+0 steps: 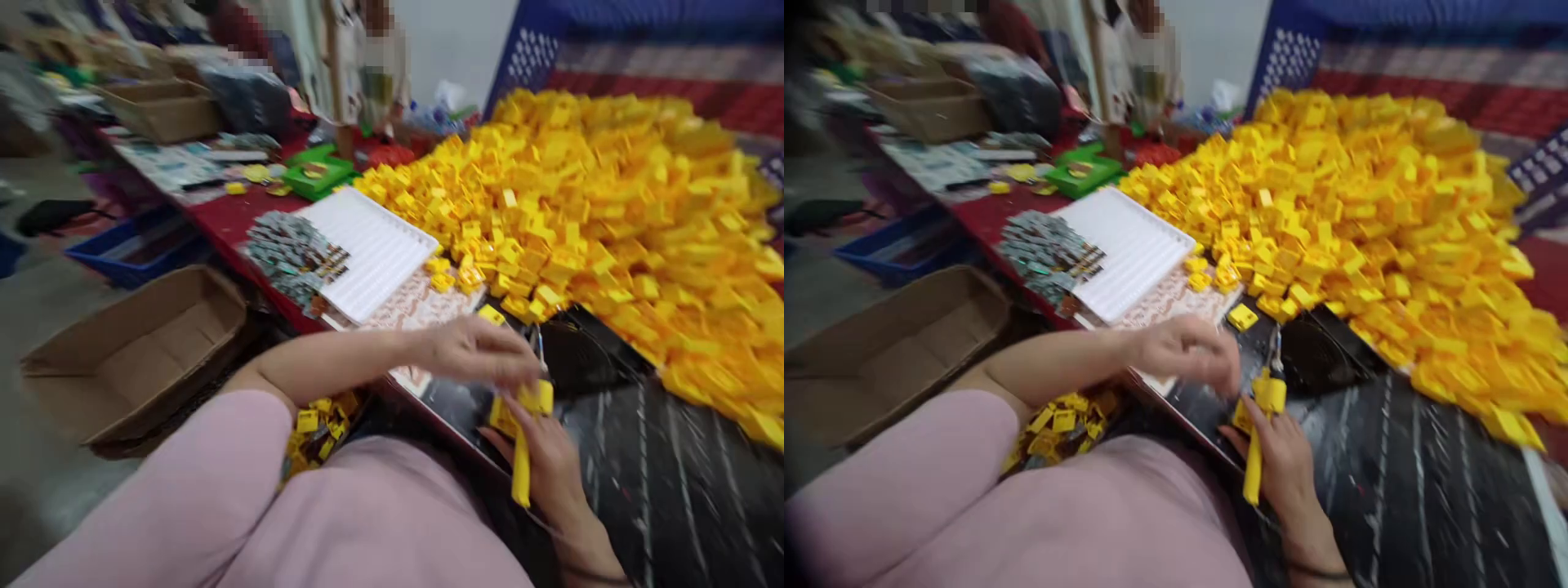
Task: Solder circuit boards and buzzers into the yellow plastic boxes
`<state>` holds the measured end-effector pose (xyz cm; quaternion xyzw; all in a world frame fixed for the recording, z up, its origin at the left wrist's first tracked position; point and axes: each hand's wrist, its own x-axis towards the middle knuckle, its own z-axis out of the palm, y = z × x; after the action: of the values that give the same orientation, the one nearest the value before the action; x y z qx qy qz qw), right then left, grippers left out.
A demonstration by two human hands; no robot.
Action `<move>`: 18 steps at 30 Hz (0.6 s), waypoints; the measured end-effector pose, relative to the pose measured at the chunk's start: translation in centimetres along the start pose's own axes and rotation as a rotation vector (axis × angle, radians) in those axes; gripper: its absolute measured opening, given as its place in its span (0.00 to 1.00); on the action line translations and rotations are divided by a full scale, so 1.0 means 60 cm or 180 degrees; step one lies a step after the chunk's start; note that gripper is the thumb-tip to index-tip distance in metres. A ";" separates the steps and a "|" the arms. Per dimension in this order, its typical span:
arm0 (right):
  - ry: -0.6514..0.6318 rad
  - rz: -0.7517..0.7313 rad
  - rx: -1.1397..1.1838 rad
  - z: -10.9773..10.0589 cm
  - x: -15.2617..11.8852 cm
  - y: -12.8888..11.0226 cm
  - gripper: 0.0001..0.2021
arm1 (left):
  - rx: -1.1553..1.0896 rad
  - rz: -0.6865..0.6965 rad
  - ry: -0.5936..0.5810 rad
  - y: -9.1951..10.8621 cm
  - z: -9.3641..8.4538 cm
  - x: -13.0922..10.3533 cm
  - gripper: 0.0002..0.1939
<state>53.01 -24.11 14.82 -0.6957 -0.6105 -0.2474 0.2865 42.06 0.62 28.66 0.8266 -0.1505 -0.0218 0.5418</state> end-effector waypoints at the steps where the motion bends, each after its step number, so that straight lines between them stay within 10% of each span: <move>1: -0.0092 0.0026 -0.0076 0.000 -0.011 0.000 0.17 | 0.0846 -0.0271 0.0392 -0.028 -0.013 0.016 0.18; 6: -0.0237 0.0208 -0.0250 -0.002 -0.031 -0.004 0.19 | 0.2297 -0.1138 0.0574 -0.145 -0.050 0.079 0.26; 12: -0.0063 0.0265 -0.0261 -0.006 -0.018 -0.009 0.20 | 0.3191 -0.1154 -0.0146 -0.170 -0.002 0.171 0.33; 18: -0.0197 0.0513 -0.0200 -0.010 -0.025 -0.008 0.22 | 0.1880 -0.0900 -0.0390 -0.159 0.029 0.103 0.29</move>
<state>52.36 -25.55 14.28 -0.7585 -0.5530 -0.2210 0.2645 49.77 0.90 20.13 0.9578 -0.0665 -0.1019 0.2603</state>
